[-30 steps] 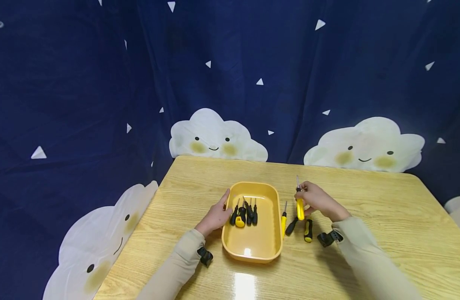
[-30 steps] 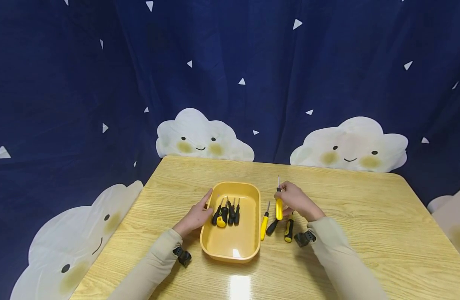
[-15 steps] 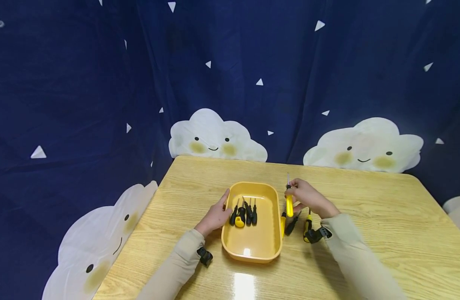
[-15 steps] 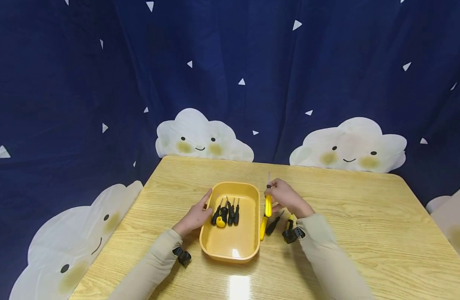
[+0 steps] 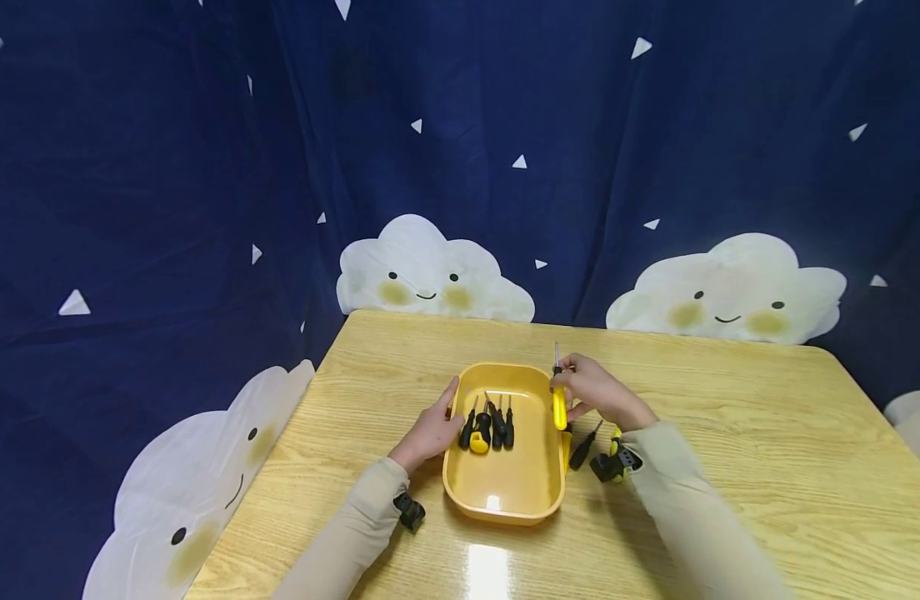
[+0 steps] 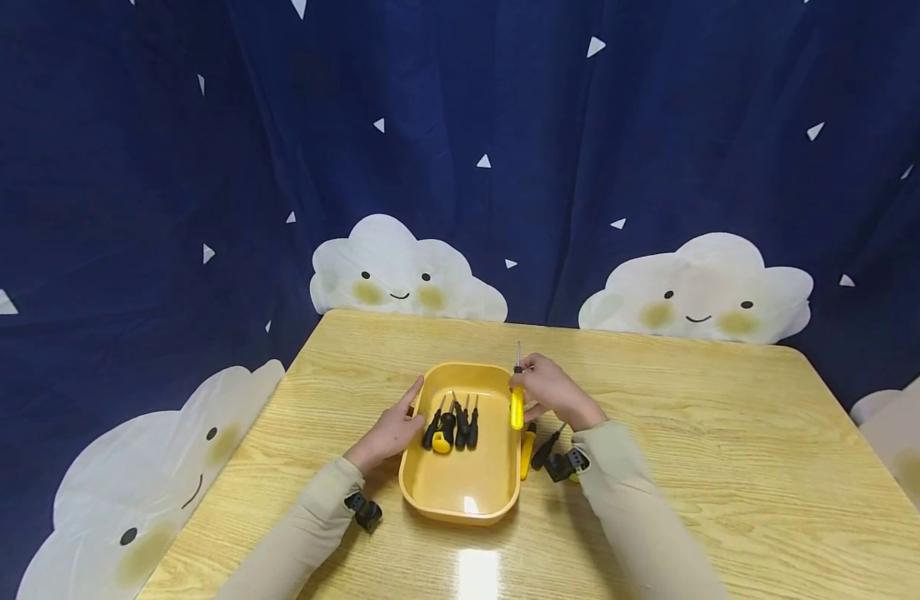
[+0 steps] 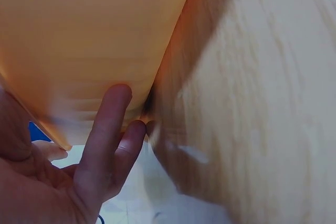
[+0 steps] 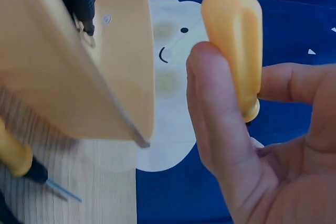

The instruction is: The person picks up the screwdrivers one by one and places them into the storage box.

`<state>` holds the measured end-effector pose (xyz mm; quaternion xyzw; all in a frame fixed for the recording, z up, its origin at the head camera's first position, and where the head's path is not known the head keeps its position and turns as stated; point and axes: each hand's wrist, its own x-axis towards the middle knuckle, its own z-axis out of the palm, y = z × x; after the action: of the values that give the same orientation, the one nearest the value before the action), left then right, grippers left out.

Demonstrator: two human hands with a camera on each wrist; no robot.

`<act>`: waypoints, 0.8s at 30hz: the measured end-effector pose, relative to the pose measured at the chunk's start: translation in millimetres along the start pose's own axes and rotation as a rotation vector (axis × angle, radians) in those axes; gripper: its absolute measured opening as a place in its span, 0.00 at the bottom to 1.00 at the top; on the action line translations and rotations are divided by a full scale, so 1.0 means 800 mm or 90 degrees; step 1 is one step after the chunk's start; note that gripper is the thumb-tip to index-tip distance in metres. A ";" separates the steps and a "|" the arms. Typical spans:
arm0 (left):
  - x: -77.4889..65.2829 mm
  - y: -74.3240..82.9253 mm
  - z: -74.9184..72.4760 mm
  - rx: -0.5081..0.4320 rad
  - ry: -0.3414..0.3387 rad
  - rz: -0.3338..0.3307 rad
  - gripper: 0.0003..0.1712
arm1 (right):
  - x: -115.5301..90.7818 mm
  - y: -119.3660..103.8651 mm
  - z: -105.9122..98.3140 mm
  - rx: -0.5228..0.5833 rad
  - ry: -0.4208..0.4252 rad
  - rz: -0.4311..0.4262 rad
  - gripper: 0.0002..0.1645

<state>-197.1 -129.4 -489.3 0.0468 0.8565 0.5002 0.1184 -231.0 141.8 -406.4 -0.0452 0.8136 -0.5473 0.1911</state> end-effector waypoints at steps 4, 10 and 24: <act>0.000 0.001 -0.001 -0.007 0.000 0.002 0.38 | 0.002 -0.006 0.007 0.010 -0.007 -0.005 0.21; -0.001 0.002 -0.001 0.000 -0.001 0.003 0.39 | 0.008 -0.009 0.018 0.027 -0.020 -0.014 0.22; -0.001 0.001 0.001 0.003 0.004 0.008 0.39 | 0.026 -0.002 0.050 0.044 -0.035 0.016 0.16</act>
<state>-196.2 -128.8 -488.8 0.0512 0.8576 0.4992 0.1126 -236.0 100.6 -423.6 -0.0432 0.7890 -0.5714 0.2218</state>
